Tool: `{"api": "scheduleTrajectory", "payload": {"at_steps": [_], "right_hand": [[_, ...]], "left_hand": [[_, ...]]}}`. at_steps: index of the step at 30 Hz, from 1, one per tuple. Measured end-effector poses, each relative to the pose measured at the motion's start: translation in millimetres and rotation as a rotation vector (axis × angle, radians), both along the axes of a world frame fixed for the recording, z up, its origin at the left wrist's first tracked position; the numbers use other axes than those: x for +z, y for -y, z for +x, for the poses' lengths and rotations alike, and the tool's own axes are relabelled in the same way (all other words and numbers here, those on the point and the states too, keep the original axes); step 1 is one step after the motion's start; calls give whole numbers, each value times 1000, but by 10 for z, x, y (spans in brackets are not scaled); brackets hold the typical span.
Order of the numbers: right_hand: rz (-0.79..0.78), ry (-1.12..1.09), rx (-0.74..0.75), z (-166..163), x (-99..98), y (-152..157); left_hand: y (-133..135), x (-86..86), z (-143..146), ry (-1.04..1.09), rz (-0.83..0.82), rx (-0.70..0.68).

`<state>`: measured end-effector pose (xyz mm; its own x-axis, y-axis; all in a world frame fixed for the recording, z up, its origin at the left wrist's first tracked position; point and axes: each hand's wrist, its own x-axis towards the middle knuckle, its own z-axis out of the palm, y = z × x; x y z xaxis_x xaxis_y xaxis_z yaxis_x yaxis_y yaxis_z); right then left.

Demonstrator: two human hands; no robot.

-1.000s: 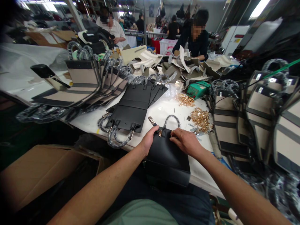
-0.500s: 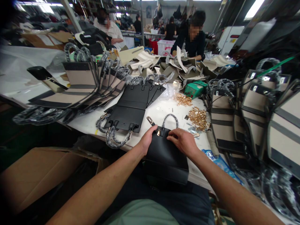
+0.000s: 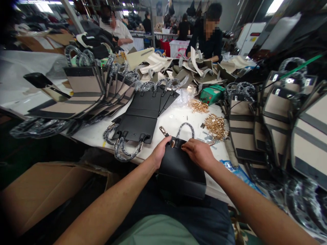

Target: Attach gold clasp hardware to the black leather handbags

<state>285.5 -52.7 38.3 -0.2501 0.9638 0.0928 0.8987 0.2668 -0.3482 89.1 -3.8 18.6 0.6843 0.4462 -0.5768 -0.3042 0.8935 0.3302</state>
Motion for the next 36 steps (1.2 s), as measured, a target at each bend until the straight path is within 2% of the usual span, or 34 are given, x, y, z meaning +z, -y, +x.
{"api": "scheduleTrajectory", "payload": {"at_steps": [4,8,12,14,17,20,22,24,26,27,30,31,36], "right_hand": [[-71,-211,-136,17,-33,-7],[-179,-444,-173,73,-11,28],[-129,-434,-245,22,81,61],[-106,-412,-233,-23,164,89],[41,-374,-162,-89,320,221],[371,-294,-104,-185,432,501],[538,-265,-124,-280,432,732],[571,-305,-238,-380,368,933],[435,-461,-433,-458,273,1056],[308,-562,-519,-484,228,1081],[-27,-806,-583,-521,157,1033],[-65,-860,-575,-529,160,990],[-25,-961,-592,-716,338,744]], "left_hand": [[2,25,-3,-18,11,-5],[19,46,-32,92,28,-10],[79,70,-78,188,91,-40],[134,96,-101,214,133,-22],[221,166,-159,255,190,30],[268,305,-274,288,238,98],[274,452,-378,299,260,144],[274,634,-480,294,279,202],[279,822,-560,273,298,241],[286,907,-589,254,304,250],[354,1081,-659,152,311,242],[398,1105,-687,103,336,260],[719,1089,-965,-66,560,356]]}}
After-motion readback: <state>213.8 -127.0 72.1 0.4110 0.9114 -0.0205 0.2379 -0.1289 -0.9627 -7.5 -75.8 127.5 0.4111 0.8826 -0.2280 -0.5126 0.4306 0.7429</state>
